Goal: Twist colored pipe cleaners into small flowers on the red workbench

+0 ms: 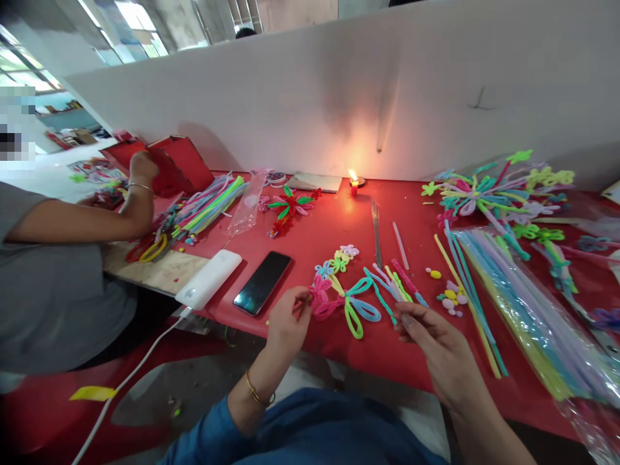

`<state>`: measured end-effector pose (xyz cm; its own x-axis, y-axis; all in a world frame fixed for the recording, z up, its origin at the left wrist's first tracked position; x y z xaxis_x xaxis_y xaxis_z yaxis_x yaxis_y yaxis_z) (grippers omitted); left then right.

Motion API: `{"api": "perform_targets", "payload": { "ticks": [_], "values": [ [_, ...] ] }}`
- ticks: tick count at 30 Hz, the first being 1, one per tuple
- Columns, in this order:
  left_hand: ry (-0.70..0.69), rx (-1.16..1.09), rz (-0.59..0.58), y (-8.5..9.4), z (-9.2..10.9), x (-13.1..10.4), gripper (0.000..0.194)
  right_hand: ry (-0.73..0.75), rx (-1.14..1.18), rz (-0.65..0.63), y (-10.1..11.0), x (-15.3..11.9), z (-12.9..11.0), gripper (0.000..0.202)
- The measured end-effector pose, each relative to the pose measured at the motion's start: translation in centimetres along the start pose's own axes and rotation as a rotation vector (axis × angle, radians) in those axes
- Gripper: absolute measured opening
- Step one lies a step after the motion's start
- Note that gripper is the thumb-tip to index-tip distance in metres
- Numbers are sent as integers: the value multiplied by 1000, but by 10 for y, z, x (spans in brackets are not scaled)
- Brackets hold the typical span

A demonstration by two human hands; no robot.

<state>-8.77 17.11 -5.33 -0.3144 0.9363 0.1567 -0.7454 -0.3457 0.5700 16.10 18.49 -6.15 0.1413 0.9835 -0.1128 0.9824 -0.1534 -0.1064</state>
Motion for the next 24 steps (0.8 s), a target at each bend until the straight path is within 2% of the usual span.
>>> {"api": "perform_targets", "payload": {
  "ticks": [2, 6, 10, 15, 19, 24],
  "values": [
    [65, -29, -18, -1, -2, 3, 14, -4, 3, 16, 6, 0, 2, 36],
    [172, -118, -46, 3, -10, 16, 26, -11, 8, 41, 16, 0, 3, 37],
    [209, 11, -60, 5, -16, 35, 39, -6, 11, 42, 16, -3, 3, 36],
    [185, 218, -52, -5, -16, 50, 38, 11, 38, 77, 17, -8, 2, 31],
    [123, 396, -66, -16, -15, 54, 32, -41, 49, 48, 23, -5, 8, 34],
    [81, 448, -101, -14, -10, 53, 29, -28, 44, 58, 34, -2, 11, 33]
  ]
}}
Point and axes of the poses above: each hand's wrist, its own x-axis towards the middle knuckle, its own y-axis out of the back of the hand, z = x × y, the point moved 6 cm from there along x, towards the middle knuckle, and after that the axes turned 10 degrees about y, right-handed, at the moved point
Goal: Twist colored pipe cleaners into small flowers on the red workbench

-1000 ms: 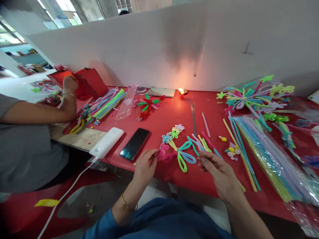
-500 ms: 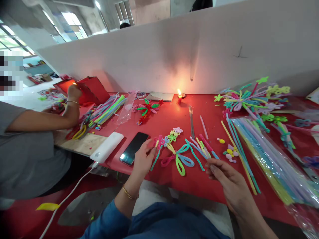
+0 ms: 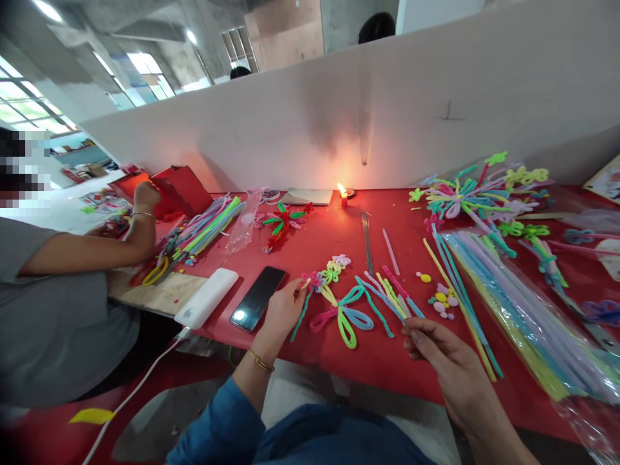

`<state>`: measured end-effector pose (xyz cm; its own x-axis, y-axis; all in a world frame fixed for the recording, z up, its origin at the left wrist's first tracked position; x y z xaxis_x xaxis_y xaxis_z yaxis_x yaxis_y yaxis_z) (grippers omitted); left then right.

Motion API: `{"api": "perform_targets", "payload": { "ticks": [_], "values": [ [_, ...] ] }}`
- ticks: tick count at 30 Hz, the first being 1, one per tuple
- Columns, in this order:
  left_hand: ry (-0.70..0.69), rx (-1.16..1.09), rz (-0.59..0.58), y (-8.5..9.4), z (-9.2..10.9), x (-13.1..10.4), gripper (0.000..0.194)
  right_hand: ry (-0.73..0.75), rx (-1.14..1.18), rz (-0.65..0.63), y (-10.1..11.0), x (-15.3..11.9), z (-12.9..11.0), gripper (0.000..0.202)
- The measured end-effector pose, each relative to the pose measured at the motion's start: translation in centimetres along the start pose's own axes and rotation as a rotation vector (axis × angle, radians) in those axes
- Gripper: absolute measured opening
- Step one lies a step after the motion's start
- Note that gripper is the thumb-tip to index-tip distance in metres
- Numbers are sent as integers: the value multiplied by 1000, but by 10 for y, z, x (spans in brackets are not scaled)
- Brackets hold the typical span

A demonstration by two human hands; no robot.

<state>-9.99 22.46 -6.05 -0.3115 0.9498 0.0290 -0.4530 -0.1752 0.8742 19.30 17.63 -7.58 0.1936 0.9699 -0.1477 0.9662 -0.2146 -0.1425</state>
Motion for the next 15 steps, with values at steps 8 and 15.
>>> {"api": "perform_targets", "payload": {
  "ticks": [8, 15],
  "values": [
    [-33, 17, -49, 16, -7, -18, 27, 62, -64, -3, 6, 6, -2, 33],
    [-70, -161, 77, 30, -15, -30, 28, 232, -70, 158, 20, 34, -20, 32]
  ]
}}
Point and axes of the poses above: each hand's wrist, its own x-axis towards the middle knuckle, its own y-axis out of the back of the hand, z = x × y, the point moved 6 cm from there along x, towards the middle knuckle, and after that the axes turned 10 degrees about y, right-handed, at the moved point
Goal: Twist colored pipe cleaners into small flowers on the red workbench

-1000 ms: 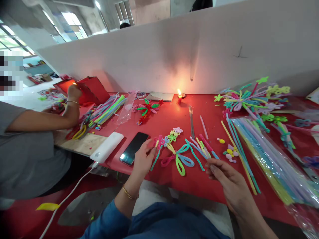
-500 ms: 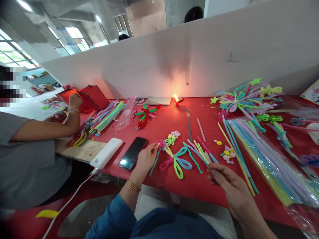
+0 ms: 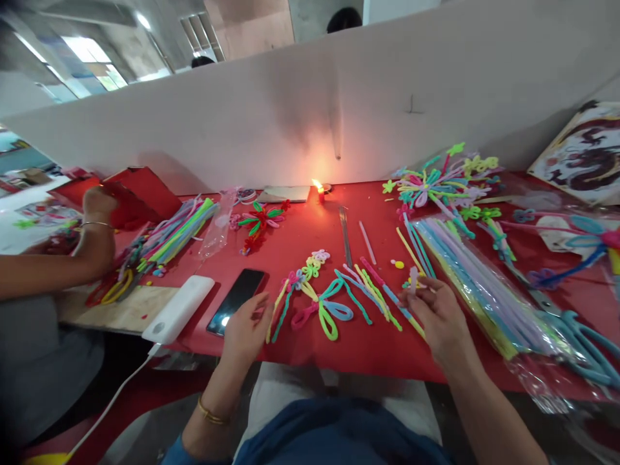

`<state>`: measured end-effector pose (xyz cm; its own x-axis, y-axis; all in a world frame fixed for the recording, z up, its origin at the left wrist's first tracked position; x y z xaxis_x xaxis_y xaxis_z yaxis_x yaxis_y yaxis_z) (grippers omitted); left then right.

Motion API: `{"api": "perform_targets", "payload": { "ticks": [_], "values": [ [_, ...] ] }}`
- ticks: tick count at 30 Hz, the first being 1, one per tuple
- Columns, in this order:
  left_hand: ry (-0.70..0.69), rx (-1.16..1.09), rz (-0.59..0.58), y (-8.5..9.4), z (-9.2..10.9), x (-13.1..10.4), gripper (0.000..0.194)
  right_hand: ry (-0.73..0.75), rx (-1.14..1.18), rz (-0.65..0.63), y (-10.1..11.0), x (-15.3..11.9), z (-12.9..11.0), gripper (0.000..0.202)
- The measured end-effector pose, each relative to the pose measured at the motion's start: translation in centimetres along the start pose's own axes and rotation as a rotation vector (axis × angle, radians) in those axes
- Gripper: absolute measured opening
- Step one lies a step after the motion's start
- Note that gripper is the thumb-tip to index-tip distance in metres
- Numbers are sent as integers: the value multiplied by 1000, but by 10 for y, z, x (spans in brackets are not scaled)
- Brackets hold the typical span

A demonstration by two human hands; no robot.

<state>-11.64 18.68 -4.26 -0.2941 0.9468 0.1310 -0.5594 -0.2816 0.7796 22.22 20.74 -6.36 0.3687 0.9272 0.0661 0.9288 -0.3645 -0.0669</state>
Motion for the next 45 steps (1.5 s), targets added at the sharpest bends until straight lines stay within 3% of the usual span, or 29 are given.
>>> {"api": "perform_targets", "payload": {
  "ticks": [2, 5, 10, 14, 19, 25, 30, 36, 41, 45],
  "values": [
    [-1, -76, 8, 3, 4, -5, 29, 28, -128, -84, -3, 12, 1, 24],
    [-16, -173, -46, 2, 15, -14, 26, 135, -535, -267, -15, 23, 0, 19],
    [-66, -284, -171, -10, 33, -31, 21, 285, -1178, -606, -46, 14, -1, 22],
    [-53, -320, -219, -16, 34, -37, 21, 289, -1415, -695, -50, 10, 4, 23],
    [-36, -326, -254, -19, 34, -38, 21, 275, -1450, -670, -43, 14, 7, 25],
    [-17, -361, -305, -27, 37, -43, 21, 241, -1320, -587, -34, 17, 0, 28],
    [-36, -370, -333, -30, 40, -44, 21, 232, -1383, -559, -33, 14, -2, 27],
    [-81, -365, -353, -28, 46, -47, 19, 334, -1396, -642, -48, 8, -3, 31],
    [-133, -368, -426, -32, 56, -57, 18, 294, -1472, -786, -60, 2, 4, 27],
    [-143, -375, -463, -36, 59, -60, 18, 327, -1573, -792, -64, 2, 7, 28]
  ]
}}
Point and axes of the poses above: each hand's wrist, its own x-axis towards the middle knuckle, its own y-axis out of the back of the hand, z = x × y, the point moved 6 cm from there along x, towards the middle knuckle, and after that the axes turned 10 degrees about y, right-handed, at the moved point
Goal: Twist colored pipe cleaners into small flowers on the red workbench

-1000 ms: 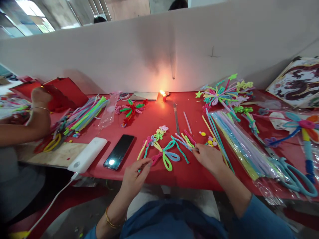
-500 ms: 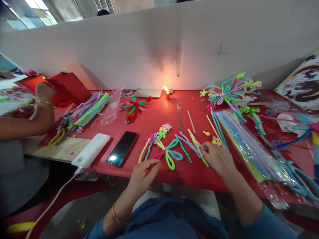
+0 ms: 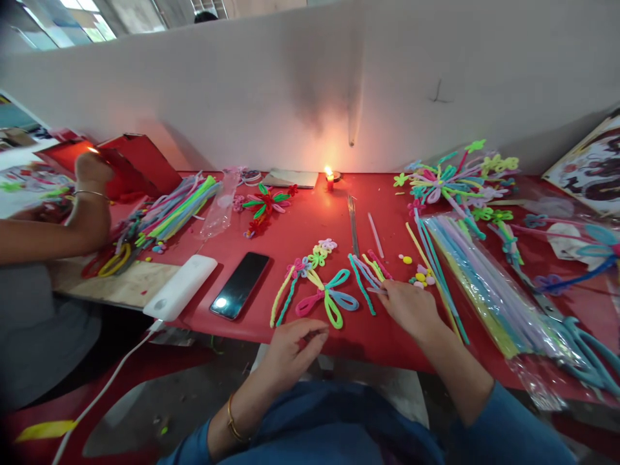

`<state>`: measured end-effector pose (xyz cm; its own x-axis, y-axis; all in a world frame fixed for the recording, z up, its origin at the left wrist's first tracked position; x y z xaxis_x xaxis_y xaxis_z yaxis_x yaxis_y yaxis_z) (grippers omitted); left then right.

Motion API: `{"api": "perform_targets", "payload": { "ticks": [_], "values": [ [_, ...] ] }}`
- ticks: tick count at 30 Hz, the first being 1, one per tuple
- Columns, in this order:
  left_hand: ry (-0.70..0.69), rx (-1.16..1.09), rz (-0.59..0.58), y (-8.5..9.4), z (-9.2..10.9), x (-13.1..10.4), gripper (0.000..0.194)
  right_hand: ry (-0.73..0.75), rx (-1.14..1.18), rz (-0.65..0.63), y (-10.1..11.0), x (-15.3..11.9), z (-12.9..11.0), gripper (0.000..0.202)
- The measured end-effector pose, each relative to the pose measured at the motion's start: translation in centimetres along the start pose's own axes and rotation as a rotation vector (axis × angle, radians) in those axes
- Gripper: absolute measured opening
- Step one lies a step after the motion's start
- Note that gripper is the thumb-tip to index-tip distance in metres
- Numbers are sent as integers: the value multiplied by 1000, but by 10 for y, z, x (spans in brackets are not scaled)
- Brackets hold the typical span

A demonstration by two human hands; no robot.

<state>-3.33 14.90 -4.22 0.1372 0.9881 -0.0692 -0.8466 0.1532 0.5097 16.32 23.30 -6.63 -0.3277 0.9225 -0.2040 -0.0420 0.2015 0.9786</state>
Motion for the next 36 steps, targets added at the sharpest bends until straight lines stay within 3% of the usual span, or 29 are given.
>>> {"api": "perform_targets", "payload": {
  "ticks": [15, 19, 22, 27, 31, 36],
  "values": [
    [3, 12, -1, 1, -4, 3, 19, -168, 128, 62, 11, -8, 23, 22],
    [67, -43, 4, 2, -6, 4, 20, -152, 365, 173, 14, -9, 26, 22],
    [190, -222, -2, 0, -10, 6, 20, -41, 725, 200, 17, -16, 8, 30],
    [363, -802, 1, -4, -10, 15, 25, 189, 1225, -54, 15, -37, -51, 26],
    [364, -1042, -2, -1, -3, 21, 30, 202, 1381, -168, 2, -47, -74, 27],
    [304, -1091, 7, 4, 6, 23, 19, 149, 1445, -160, -12, -55, -76, 28]
  ]
}}
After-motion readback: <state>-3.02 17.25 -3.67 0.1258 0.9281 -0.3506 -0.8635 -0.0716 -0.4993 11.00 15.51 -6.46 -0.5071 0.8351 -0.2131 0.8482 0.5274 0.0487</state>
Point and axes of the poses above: each hand's wrist, its own x-axis towards the middle knuckle, its own y-axis out of the back of the hand, z = x × y, the point moved 6 cm from there along x, towards the middle knuckle, and after that the axes turned 10 degrees about y, right-handed, at the moved point
